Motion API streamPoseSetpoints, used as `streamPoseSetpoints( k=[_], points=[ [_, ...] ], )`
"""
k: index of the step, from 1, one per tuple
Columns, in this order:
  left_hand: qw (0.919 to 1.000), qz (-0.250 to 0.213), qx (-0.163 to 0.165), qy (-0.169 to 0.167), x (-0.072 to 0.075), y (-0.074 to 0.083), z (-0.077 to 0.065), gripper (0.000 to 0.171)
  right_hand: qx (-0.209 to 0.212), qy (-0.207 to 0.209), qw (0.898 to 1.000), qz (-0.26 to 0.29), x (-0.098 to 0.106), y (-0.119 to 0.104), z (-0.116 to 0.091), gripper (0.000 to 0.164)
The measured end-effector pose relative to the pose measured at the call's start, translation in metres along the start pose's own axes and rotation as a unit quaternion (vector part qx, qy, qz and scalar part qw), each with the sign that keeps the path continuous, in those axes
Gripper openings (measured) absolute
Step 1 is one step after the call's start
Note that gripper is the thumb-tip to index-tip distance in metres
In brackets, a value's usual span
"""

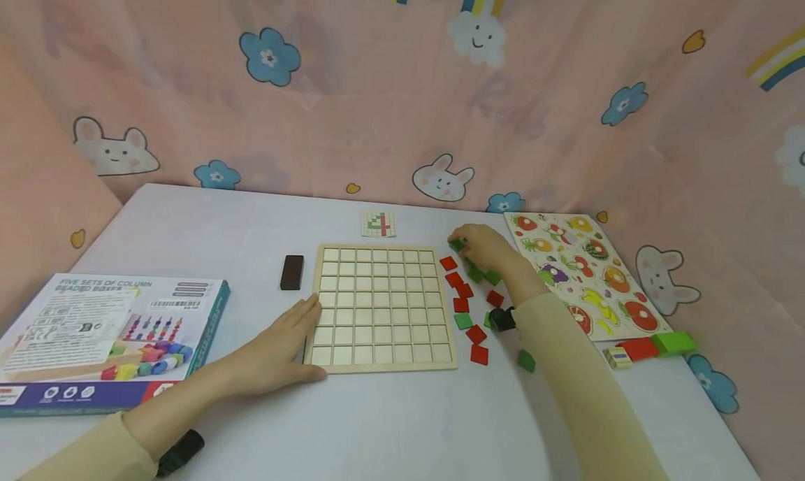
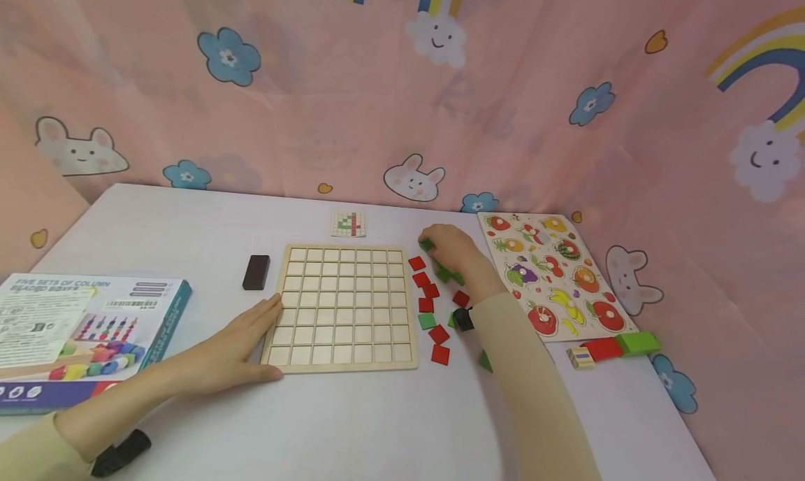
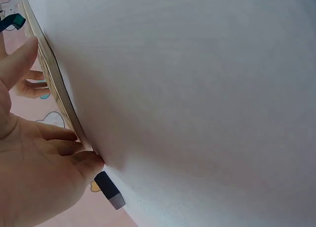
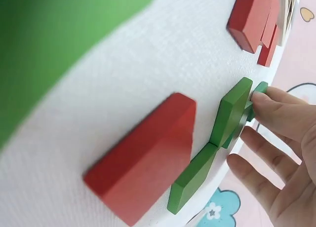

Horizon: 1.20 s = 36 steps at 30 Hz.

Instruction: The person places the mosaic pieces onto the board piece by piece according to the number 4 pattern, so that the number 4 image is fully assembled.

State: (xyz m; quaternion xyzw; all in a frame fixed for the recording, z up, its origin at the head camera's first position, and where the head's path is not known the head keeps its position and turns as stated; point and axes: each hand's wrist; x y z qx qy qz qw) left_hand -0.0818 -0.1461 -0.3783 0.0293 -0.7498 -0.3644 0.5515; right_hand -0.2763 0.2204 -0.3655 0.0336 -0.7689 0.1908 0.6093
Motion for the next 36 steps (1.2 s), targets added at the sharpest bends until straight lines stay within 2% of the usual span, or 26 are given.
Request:
streamPoseSetpoints(
  k=[7, 12, 15, 20, 27, 31, 36],
  points=[
    [0.9999, 0.005, 0.001, 0.012, -0.002, 0.0, 0.001, 0.095, -0.022, 0.006, 1.0, -0.005, 0.001, 0.0, 0.003, 0.026],
    [0.9998, 0.011, 0.003, 0.017, -0.002, -0.001, 0.002, 0.097, -0.009, 0.019, 1.0, -0.003, 0.004, 0.0, 0.003, 0.017],
    [0.9997, 0.018, 0.002, 0.019, -0.002, -0.001, 0.001, 0.097, 0.002, 0.032, 0.999, 0.025, 0.008, -0.003, 0.004, 0.013],
    [0.9994, 0.027, -0.005, 0.023, -0.002, -0.001, 0.001, 0.097, 0.021, 0.047, 0.994, 0.096, 0.012, -0.024, 0.009, 0.02],
    [0.9992, 0.033, -0.003, 0.021, -0.002, -0.001, 0.002, 0.097, 0.06, 0.029, 0.985, 0.16, 0.007, -0.062, 0.021, 0.023],
    [0.9992, 0.034, -0.002, 0.02, -0.002, -0.002, 0.002, 0.097, 0.076, 0.013, 0.982, 0.17, -0.001, -0.075, 0.028, 0.018],
    [0.9991, 0.036, -0.003, 0.022, -0.002, -0.002, 0.001, 0.097, 0.095, 0.003, 0.984, 0.154, -0.008, -0.085, 0.033, 0.018]
  ],
)
Point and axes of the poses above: each hand's wrist, its own z-axis towards the middle knuckle, its own x-axis out of the back of the hand, y = z × x, and after that the axes turned 3 degrees about -x, right-handed
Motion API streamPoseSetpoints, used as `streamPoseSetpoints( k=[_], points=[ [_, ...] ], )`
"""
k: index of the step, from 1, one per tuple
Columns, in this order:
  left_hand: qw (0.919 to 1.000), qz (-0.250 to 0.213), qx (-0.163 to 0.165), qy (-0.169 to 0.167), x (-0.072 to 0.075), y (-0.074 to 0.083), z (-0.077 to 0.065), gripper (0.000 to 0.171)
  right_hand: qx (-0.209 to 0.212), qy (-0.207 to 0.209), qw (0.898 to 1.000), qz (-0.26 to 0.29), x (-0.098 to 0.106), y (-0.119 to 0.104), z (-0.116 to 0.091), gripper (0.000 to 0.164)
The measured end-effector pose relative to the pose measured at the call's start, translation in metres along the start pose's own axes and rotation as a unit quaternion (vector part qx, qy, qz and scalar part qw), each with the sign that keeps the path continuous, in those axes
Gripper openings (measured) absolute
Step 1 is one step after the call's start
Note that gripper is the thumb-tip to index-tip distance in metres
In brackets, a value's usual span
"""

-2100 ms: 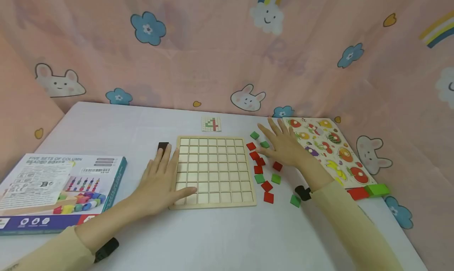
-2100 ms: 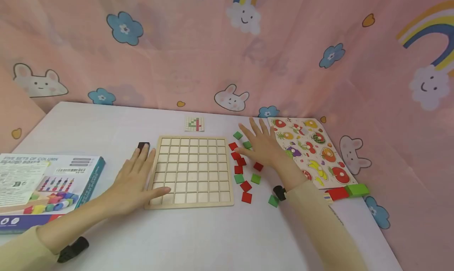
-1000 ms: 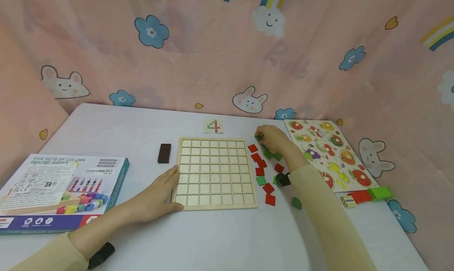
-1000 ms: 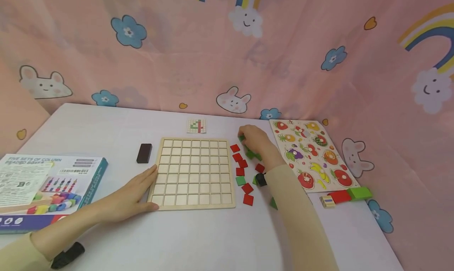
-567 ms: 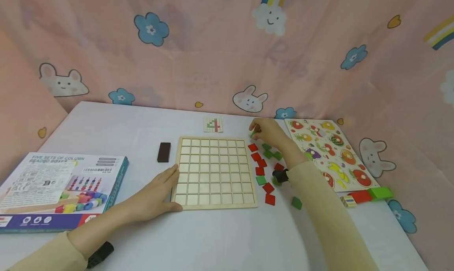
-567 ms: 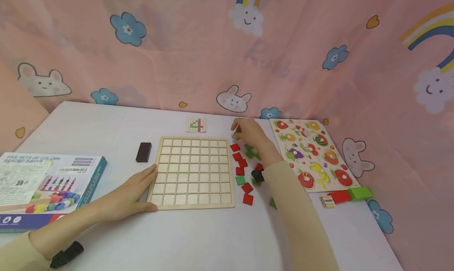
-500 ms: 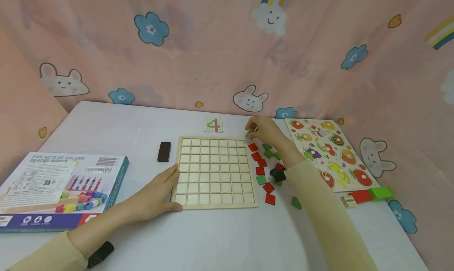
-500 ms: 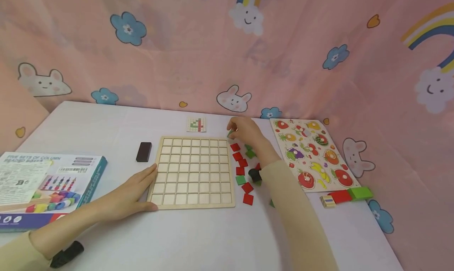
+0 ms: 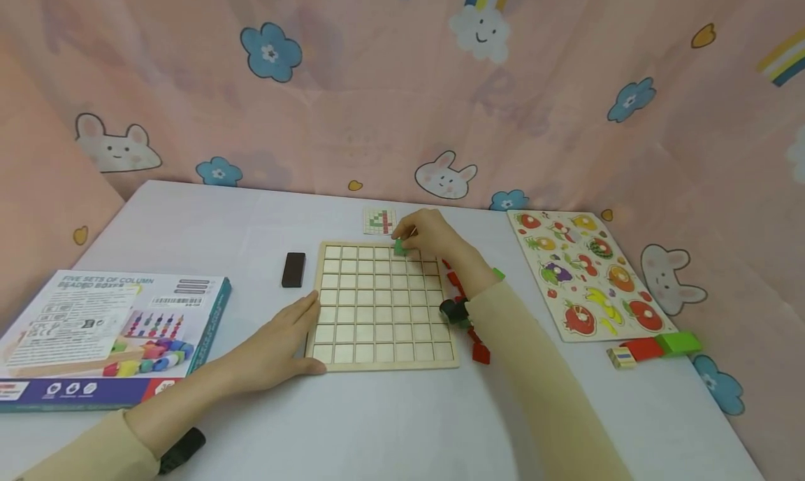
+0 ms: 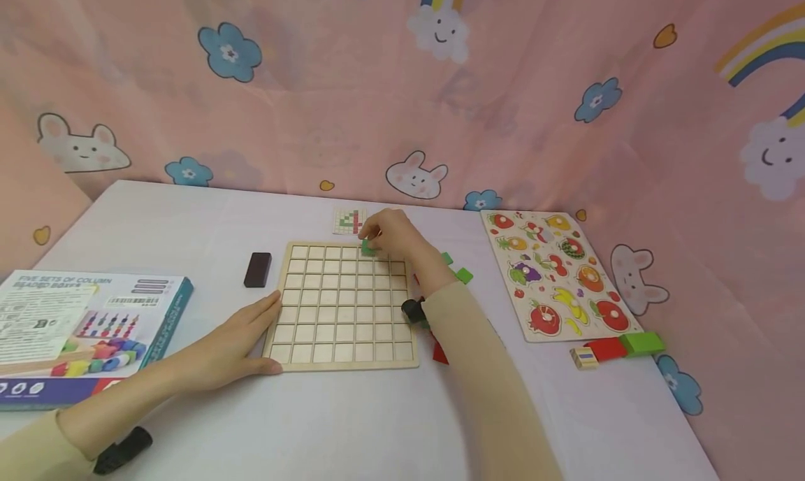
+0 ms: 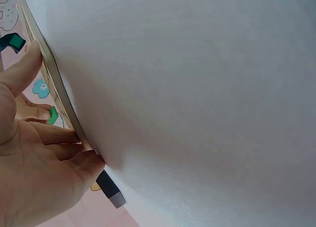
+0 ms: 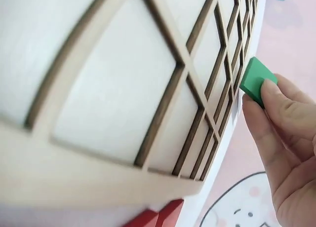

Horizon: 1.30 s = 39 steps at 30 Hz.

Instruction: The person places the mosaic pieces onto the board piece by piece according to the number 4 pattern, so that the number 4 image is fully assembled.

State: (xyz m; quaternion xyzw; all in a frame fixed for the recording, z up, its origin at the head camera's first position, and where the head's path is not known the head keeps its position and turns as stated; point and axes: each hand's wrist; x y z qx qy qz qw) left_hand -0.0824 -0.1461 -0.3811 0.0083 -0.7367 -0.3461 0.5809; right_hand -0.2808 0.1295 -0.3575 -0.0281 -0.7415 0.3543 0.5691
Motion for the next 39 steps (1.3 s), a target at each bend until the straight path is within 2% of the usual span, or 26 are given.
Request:
streamPoseSetpoints(
  k=[7, 13, 20, 23, 31, 39],
  points=[
    [1.0, 0.005, 0.0, 0.001, 0.0, -0.001, 0.0, 0.097, -0.025, -0.013, 1.0, -0.013, -0.006, -0.005, 0.003, 0.008],
    [0.9999, 0.01, 0.004, 0.001, -0.001, -0.002, 0.0, 0.097, -0.035, -0.007, 0.999, -0.021, -0.008, -0.005, 0.004, 0.01],
    [1.0, 0.006, 0.004, -0.001, 0.0, -0.001, 0.0, 0.097, -0.031, -0.02, 0.999, -0.024, -0.007, -0.001, 0.001, 0.014],
    [1.0, 0.006, 0.003, -0.002, 0.0, 0.0, 0.0, 0.097, -0.029, -0.016, 0.999, -0.028, -0.001, 0.006, -0.003, 0.017],
    [0.9999, 0.008, 0.012, -0.001, 0.003, 0.0, -0.006, 0.097, -0.064, 0.013, 0.998, -0.024, 0.02, 0.038, -0.015, 0.018],
    [0.9999, 0.0, 0.013, -0.006, 0.004, 0.003, -0.004, 0.094, -0.086, -0.014, 0.995, -0.045, 0.048, 0.071, -0.038, 0.015]
  ],
)
Point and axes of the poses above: each hand's wrist, its own z-axis towards the middle knuckle, its own x-axis out of the back of the hand, y = z × x, and after that the axes turned 3 degrees about -x, right-handed
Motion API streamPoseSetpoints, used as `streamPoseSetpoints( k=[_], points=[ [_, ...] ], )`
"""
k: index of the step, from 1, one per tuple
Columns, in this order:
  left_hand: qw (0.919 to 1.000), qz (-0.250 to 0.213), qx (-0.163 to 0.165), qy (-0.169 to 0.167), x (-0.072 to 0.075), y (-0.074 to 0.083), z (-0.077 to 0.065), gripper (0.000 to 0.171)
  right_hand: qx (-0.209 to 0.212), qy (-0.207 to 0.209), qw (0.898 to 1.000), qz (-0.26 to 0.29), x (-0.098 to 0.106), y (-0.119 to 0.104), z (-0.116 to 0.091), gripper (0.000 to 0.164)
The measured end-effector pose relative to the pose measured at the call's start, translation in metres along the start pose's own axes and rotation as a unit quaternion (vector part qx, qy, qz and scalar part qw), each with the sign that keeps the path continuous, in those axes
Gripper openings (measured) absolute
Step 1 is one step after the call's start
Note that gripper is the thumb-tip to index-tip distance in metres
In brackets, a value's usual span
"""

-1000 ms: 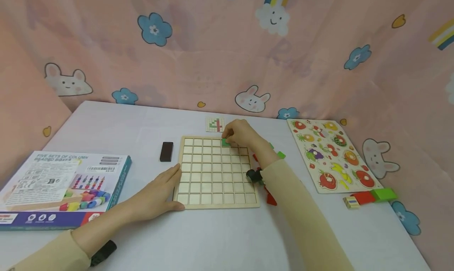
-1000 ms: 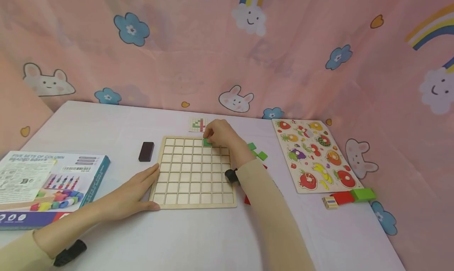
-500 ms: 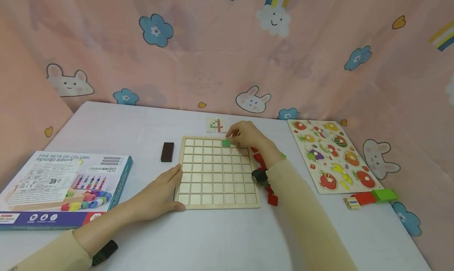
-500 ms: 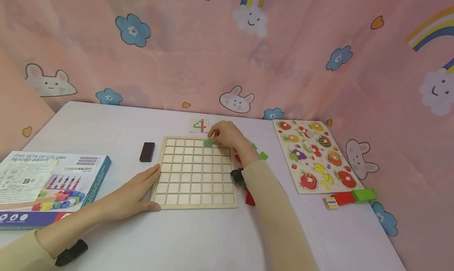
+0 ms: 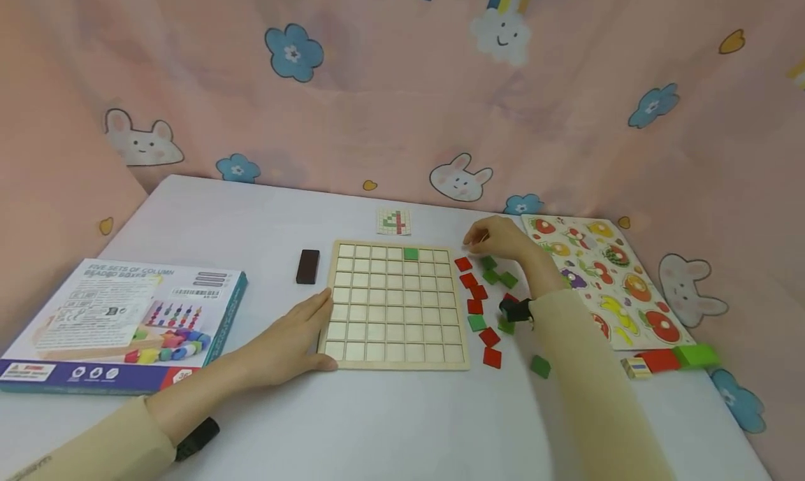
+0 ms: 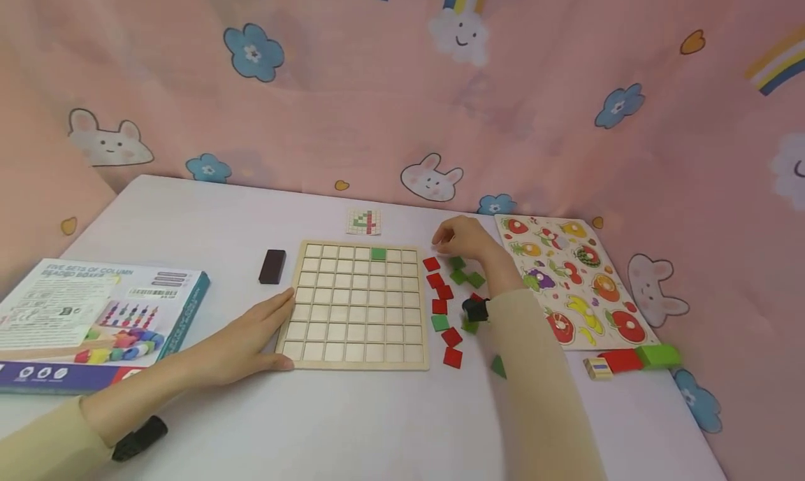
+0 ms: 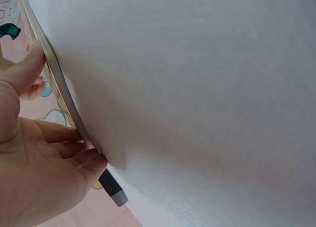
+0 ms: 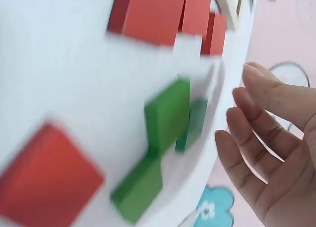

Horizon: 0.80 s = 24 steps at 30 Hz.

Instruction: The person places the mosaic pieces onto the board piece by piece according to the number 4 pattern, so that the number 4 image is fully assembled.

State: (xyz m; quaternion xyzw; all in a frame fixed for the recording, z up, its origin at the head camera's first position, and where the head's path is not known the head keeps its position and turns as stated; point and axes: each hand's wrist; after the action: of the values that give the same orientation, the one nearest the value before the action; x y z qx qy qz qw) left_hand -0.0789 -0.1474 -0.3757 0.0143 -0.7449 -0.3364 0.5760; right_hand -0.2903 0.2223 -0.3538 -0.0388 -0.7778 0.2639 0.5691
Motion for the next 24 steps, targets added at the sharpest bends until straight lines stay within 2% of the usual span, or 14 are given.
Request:
streamPoseSetpoints(
  k=[7, 12, 16, 24],
  points=[
    [0.9999, 0.003, -0.007, -0.011, -0.003, 0.002, 0.009, 0.094, -0.011, -0.056, 0.998, 0.002, 0.02, 0.027, -0.022, 0.022],
    [0.9998, 0.007, -0.007, -0.016, -0.004, 0.002, 0.013, 0.097, -0.035, -0.088, 0.995, 0.012, 0.026, 0.037, -0.031, 0.026],
    [0.9998, 0.006, -0.002, -0.019, -0.004, 0.002, 0.014, 0.098, -0.045, -0.095, 0.994, 0.013, 0.025, 0.04, -0.031, 0.026],
    [0.9998, 0.007, 0.0, -0.018, -0.003, 0.002, 0.011, 0.098, -0.053, -0.072, 0.996, 0.006, 0.018, 0.043, -0.025, 0.022]
  ],
)
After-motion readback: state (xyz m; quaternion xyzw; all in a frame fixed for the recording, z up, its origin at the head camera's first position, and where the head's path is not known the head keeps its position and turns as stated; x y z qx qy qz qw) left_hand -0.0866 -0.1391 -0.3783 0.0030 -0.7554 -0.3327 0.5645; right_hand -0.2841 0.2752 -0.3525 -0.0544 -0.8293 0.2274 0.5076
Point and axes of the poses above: each hand's wrist, its own z-axis towards the middle knuckle, its own x-axis out of the back of the hand, y = z × x, and after that the axes turned 3 degrees about -x, right-handed
